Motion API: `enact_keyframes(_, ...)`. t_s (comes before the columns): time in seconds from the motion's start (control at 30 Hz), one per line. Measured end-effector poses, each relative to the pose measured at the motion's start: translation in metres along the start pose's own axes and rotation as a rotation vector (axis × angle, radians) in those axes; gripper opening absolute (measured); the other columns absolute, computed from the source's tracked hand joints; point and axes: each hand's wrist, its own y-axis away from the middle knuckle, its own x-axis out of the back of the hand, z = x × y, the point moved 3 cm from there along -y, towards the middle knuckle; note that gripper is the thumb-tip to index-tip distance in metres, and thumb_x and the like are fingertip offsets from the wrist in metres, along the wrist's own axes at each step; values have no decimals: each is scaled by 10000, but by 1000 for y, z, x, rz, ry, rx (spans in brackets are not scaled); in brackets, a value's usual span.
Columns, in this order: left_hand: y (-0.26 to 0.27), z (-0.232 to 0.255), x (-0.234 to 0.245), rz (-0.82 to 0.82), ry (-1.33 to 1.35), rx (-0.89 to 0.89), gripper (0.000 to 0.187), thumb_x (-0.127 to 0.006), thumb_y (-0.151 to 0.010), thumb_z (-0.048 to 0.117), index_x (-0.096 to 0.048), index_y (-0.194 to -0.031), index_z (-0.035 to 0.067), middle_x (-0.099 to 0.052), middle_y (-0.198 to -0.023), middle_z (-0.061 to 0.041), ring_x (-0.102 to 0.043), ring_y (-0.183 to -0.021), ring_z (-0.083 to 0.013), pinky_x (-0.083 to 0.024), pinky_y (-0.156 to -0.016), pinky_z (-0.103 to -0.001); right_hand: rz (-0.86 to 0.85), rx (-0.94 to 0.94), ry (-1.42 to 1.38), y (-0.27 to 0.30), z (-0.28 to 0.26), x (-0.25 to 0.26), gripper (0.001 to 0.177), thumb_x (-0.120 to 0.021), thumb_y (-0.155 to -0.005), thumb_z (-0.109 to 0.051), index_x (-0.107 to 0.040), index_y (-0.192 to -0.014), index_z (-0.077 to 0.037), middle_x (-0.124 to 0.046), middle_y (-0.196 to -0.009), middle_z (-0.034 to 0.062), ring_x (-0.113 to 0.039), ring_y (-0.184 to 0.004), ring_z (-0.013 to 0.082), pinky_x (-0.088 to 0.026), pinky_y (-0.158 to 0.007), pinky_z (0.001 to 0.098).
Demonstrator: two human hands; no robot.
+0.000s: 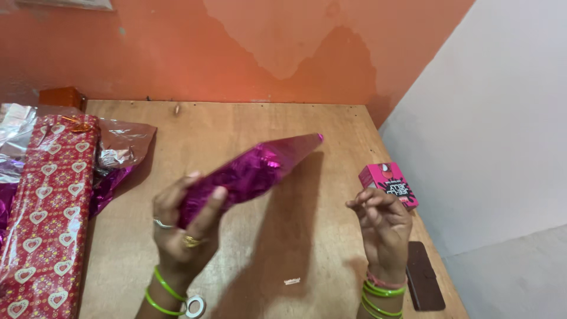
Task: The person wraps a long rectangular object with shiny pink wrapping paper, folding and taping the edges to secure it. They then unwrap a different long box with red heart-patterned paper, removing the paper and inner tissue to reveal the box.
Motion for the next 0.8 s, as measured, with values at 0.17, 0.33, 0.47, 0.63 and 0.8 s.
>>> enact_keyframes(0.17, -10, 34, -6, -118, -94, -39, 617, -790, -849, 30, -634, -1387, 288, -575, -1327, -97, -630, -1111, -293, -446, -1130, -556, -154, 170, 236, 20, -57, -89, 121, -769, -943, 16, -693, -1035, 36, -656, -1002, 134, -647, -978, 223, -581, -934, 429)
enact_keyframes(0.33, -24, 59, -2, -305, -180, -65, 614, -740, -903, 176, -574, -1462, 369, -523, -1418, -125, -604, -907, -238, -363, -1132, -617, -55, 285, 442, 17, -71, -128, 85, -737, -955, 42, -665, -996, 62, -637, -1032, 144, -630, -951, 189, -553, -906, 343)
enact_keyframes(0.47, -31, 73, -5, -405, -203, -103, 672, -674, -892, 175, -518, -1483, 454, -469, -1527, -153, -600, -826, -237, -382, -1109, -610, -4, 340, 416, 20, -77, -136, 67, -705, -968, 25, -651, -997, 52, -640, -1121, 164, -662, -994, 200, -583, -951, 360)
enact_keyframes(0.63, -32, 76, -6, -417, -228, -119, 673, -655, -928, 172, -499, -1512, 468, -432, -1585, -150, -608, -823, -232, -384, -1119, -615, 6, 342, 567, 22, -80, -145, 117, -718, -934, 42, -667, -1039, 45, -629, -1194, 187, -655, -993, 198, -579, -884, 339)
enact_keyframes(0.8, -24, 77, -9, -443, -198, -133, 686, -644, -913, 193, -454, -1512, 467, -467, -1570, -116, -576, -727, -203, -343, -1118, -652, -68, 462, 793, 16, -77, -160, 160, -767, -910, 33, -679, -1044, 38, -645, -1262, 188, -675, -1017, 192, -579, -907, 305)
